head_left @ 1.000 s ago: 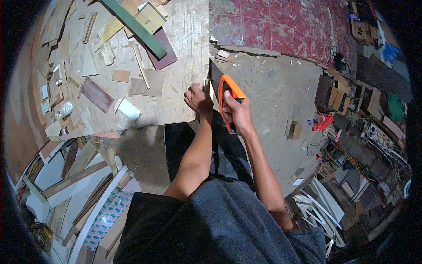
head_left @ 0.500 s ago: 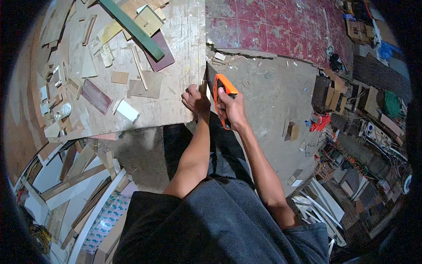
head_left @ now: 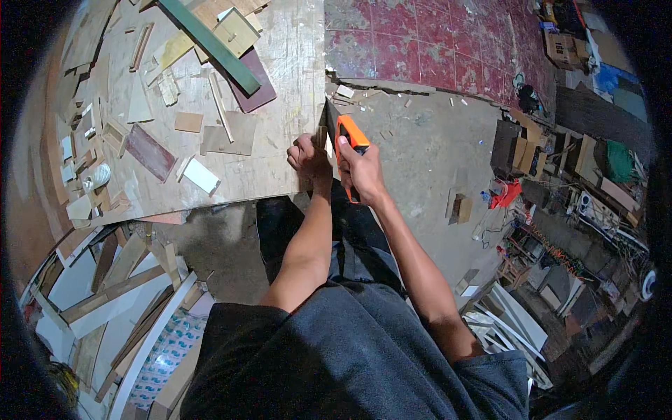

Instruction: Sawing a small piece of wood using a hand saw.

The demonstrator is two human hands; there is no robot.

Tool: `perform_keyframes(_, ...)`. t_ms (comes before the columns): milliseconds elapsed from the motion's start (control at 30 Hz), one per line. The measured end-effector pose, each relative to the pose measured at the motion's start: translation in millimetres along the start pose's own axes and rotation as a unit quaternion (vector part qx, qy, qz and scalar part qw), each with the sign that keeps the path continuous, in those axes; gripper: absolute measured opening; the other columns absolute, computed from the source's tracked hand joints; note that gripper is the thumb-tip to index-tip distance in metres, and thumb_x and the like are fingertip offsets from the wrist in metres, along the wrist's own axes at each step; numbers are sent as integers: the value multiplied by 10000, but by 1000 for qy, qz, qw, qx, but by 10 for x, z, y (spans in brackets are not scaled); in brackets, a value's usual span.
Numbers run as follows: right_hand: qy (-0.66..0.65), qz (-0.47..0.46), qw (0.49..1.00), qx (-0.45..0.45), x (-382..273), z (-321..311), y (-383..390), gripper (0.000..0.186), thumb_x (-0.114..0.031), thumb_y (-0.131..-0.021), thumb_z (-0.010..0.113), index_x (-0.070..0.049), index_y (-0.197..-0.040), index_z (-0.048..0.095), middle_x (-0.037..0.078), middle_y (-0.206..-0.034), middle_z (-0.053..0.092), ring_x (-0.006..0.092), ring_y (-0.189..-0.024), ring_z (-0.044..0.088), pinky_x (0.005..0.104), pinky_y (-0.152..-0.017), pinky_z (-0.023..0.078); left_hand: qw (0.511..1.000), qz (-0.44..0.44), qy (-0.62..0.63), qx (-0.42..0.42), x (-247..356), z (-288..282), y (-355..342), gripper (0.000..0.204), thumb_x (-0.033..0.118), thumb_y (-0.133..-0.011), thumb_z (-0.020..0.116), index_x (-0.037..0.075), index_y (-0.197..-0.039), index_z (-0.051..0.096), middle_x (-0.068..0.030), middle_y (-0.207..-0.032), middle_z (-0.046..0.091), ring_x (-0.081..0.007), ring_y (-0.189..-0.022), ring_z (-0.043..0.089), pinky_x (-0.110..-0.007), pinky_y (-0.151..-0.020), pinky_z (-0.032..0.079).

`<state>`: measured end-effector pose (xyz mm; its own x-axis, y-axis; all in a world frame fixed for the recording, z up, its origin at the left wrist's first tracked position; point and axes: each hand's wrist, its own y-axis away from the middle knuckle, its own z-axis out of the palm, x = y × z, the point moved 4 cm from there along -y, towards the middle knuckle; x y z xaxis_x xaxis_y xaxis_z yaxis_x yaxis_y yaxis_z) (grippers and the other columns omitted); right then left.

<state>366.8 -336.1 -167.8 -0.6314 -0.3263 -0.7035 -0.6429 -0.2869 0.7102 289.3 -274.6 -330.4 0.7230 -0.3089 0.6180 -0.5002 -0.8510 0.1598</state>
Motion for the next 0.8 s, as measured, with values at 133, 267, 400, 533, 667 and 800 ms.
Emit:
perform_keyframes(133,21,-9,1000,-6,-36,91,22,316,-291,-1015,634,-58,-816,559,-20,-620,508,77,-489,457,286,-431,350,996,36,-72,45,-33,17,-22,201,191,-875,660,146,-1059,595,-68,-968,636,-318,-963,543,-442,-854,371)
perform_keyframes(267,1,11,1000,-9,-78,21,55,311,-290,-1024,623,-49,-837,564,-29,-627,498,74,-492,438,282,-434,340,995,48,-20,84,-30,0,-1,191,203,-875,657,145,-1045,591,-65,-979,644,-317,-955,549,-443,-837,369)
perform_keyframes(400,2,5,1000,2,-57,-4,26,321,-296,-1025,624,-48,-831,563,-28,-630,503,75,-494,440,284,-434,341,997,20,-10,79,-44,43,-18,145,218,-895,636,143,-1013,598,-56,-966,659,-319,-951,554,-443,-836,366)
perform_keyframes(533,11,-7,1000,5,-37,-20,-27,351,-332,-1030,613,-85,-801,513,-40,-575,425,82,-417,361,290,-387,302,995,11,-2,96,-58,36,-28,115,212,-909,621,137,-995,612,-59,-942,666,-323,-960,554,-446,-854,367)
perform_keyframes(667,27,-20,999,13,-68,-18,-5,348,-326,-1032,611,-78,-804,523,-29,-577,448,87,-421,388,291,-388,314,996,32,-16,86,5,3,-6,119,206,-911,619,136,-1007,616,-67,-954,666,-329,-971,551,-445,-868,367)
perform_keyframes(800,13,14,1000,11,-91,16,41,355,-325,-1030,615,-72,-798,524,-22,-577,457,89,-421,399,290,-388,323,997,21,-4,75,-3,-24,15,112,183,-906,614,132,-1005,617,-76,-946,655,-338,-962,536,-454,-869,361)
